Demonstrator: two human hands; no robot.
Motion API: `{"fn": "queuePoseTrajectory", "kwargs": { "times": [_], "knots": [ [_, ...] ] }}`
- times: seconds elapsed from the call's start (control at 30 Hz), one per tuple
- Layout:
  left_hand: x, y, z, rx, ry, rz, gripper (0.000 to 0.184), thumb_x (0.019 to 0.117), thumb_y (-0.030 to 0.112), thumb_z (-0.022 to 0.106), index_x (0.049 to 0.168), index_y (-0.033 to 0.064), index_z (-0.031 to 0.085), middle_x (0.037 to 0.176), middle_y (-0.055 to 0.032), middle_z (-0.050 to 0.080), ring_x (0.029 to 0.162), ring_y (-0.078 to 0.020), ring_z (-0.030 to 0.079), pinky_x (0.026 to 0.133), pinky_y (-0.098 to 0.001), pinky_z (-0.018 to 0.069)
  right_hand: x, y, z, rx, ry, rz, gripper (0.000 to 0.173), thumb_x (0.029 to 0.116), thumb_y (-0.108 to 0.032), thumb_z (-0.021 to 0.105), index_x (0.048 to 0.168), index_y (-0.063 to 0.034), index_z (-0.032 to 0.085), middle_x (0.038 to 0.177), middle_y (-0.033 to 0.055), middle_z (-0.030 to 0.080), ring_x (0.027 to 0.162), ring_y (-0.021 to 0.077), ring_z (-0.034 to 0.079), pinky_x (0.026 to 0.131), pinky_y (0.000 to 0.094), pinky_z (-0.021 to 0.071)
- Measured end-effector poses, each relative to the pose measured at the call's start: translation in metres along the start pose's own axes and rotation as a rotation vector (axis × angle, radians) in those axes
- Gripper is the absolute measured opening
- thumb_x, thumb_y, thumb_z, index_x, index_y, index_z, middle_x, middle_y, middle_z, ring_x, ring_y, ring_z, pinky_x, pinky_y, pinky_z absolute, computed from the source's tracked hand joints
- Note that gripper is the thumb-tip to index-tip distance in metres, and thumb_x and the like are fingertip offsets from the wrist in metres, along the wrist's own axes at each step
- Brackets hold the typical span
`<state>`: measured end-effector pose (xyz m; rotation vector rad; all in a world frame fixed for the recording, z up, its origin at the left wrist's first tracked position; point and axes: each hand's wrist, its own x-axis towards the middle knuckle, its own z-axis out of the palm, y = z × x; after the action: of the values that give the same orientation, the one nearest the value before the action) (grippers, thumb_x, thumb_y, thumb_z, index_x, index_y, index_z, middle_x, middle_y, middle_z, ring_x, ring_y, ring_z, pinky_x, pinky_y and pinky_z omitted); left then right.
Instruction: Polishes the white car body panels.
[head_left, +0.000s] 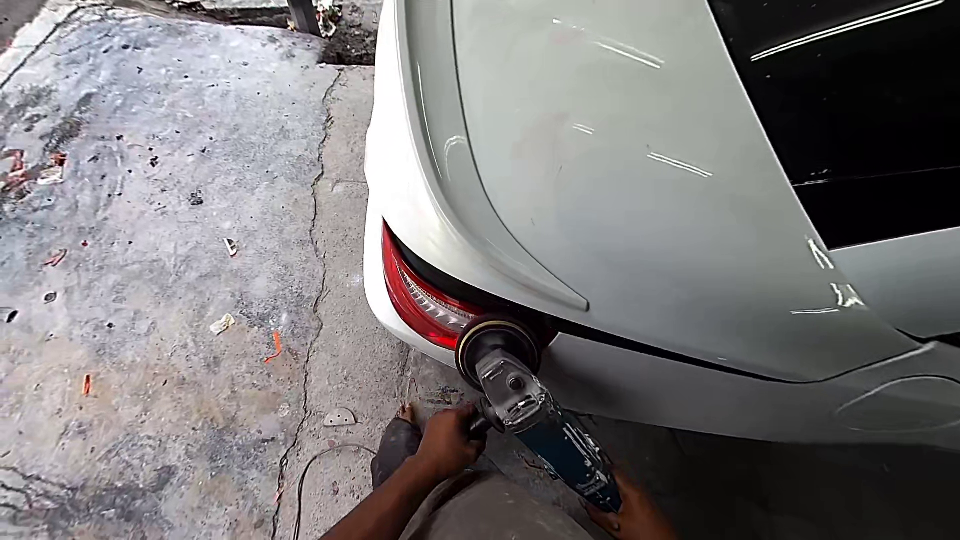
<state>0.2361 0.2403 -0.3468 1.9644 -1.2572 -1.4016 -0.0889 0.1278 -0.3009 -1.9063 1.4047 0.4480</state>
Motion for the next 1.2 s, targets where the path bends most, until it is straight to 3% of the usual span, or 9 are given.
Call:
{"fn": "queuePoseTrajectory", "kwargs": {
  "times": [0.13,0.3,0.43,0.53,0.67,0.8,0.97,1.07,1.2],
  "knots": [
    [-0.011,-0.035,-0.017,-0.092,0.094,-0.079,0.032,0.0869,0.036,0.07,0.106,0.0097,0.07,0.09,-0.0082,0.072,0.086,-0.0251,0.07,0.082,-0.0533,0.0556,0.024,-0.036,0.007,-0.119,-0.035,-0.039,0.064,0.0791,-0.044,0.081,0.126,-0.0038,0.064,0.101,0.018,0.074,0.097,0.0359,0.072,0.089,0.06,0.0552],
    [-0.004,-0.113,-0.078,-0.21,0.278,-0.183,0.025,0.0848,0.03,0.077,0.099,0.01,0.073,0.087,-0.0072,0.073,0.085,-0.0232,0.071,0.082,-0.0523,0.0572,0.056,-0.16,0.014,-0.3,-0.114,-0.09,0.067,0.081,-0.051,0.076,0.13,-0.0076,0.062,0.102,0.0152,0.074,0.098,0.0347,0.072,0.087,0.0587,0.0556],
    [0.02,-0.173,-0.137,-0.321,0.376,-0.26,0.02,0.084,0.022,0.081,0.093,0.0065,0.073,0.08,-0.0101,0.07,0.075,-0.0258,0.068,0.074,-0.0545,0.0556,0.075,-0.272,0.028,-0.387,-0.141,-0.076,0.061,0.0872,-0.048,0.071,0.128,-0.0042,0.061,0.103,0.0157,0.073,0.099,0.0344,0.071,0.088,0.0559,0.055],
    [0.04,-0.194,-0.163,-0.365,0.399,-0.235,0.019,0.0845,0.022,0.083,0.087,0.0066,0.071,0.072,-0.0092,0.067,0.065,-0.0247,0.064,0.065,-0.0522,0.0531,0.085,-0.317,0.03,-0.429,-0.123,-0.037,0.054,0.0899,-0.047,0.069,0.123,-0.0048,0.062,0.104,0.0151,0.073,0.101,0.0329,0.07,0.089,0.0536,0.0542],
    [0.044,-0.188,-0.138,-0.421,0.379,-0.18,0.016,0.082,0.019,0.082,0.087,0.0076,0.072,0.074,-0.0078,0.069,0.069,-0.023,0.068,0.068,-0.0519,0.0552,0.077,-0.29,0.03,-0.48,-0.055,-0.029,0.058,0.0875,-0.046,0.072,0.126,-0.0036,0.062,0.107,0.0161,0.073,0.1,0.0347,0.071,0.087,0.0552,0.0557],
    [0.031,-0.143,-0.09,-0.354,0.21,-0.082,0.023,0.0804,0.021,0.08,0.095,0.0049,0.073,0.088,-0.012,0.073,0.088,-0.0275,0.072,0.084,-0.0552,0.0562,0.041,-0.21,0.027,-0.464,0.015,0.003,0.065,0.081,-0.04,0.078,0.128,0.0025,0.062,0.104,0.0216,0.073,0.095,0.0407,0.072,0.082,0.0607,0.0562],
    [0.03,-0.11,-0.018,-0.295,-0.013,-0.053,0.033,0.0823,0.033,0.073,0.102,0.006,0.073,0.1,-0.0134,0.074,0.1,-0.0302,0.071,0.091,-0.057,0.0543,0.029,-0.119,0.012,-0.417,-0.052,0.104,0.071,0.0803,-0.03,0.083,0.137,0.0023,0.056,0.11,0.0259,0.072,0.102,0.0453,0.07,0.089,0.0649,0.0536],
    [0.043,-0.114,-0.018,-0.3,-0.002,-0.121,0.035,0.0816,0.03,0.075,0.102,0.0015,0.072,0.104,-0.0178,0.073,0.103,-0.0332,0.07,0.093,-0.0563,0.0532,0.047,-0.123,0.016,-0.511,-0.023,0.051,0.069,0.0808,-0.03,0.082,0.135,0.0034,0.057,0.113,0.0262,0.071,0.103,0.045,0.07,0.088,0.0639,0.0543],
    [0.054,-0.153,-0.064,-0.324,0.111,-0.185,0.04,0.083,0.023,0.08,0.111,-0.0035,0.069,0.109,-0.0239,0.07,0.106,-0.0368,0.068,0.095,-0.0565,0.0526,0.058,-0.192,0.045,-0.598,0.024,-0.039,0.067,0.0798,-0.033,0.081,0.131,0.0044,0.059,0.107,0.0237,0.073,0.096,0.0426,0.072,0.083,0.0608,0.0568]
  ]
}}
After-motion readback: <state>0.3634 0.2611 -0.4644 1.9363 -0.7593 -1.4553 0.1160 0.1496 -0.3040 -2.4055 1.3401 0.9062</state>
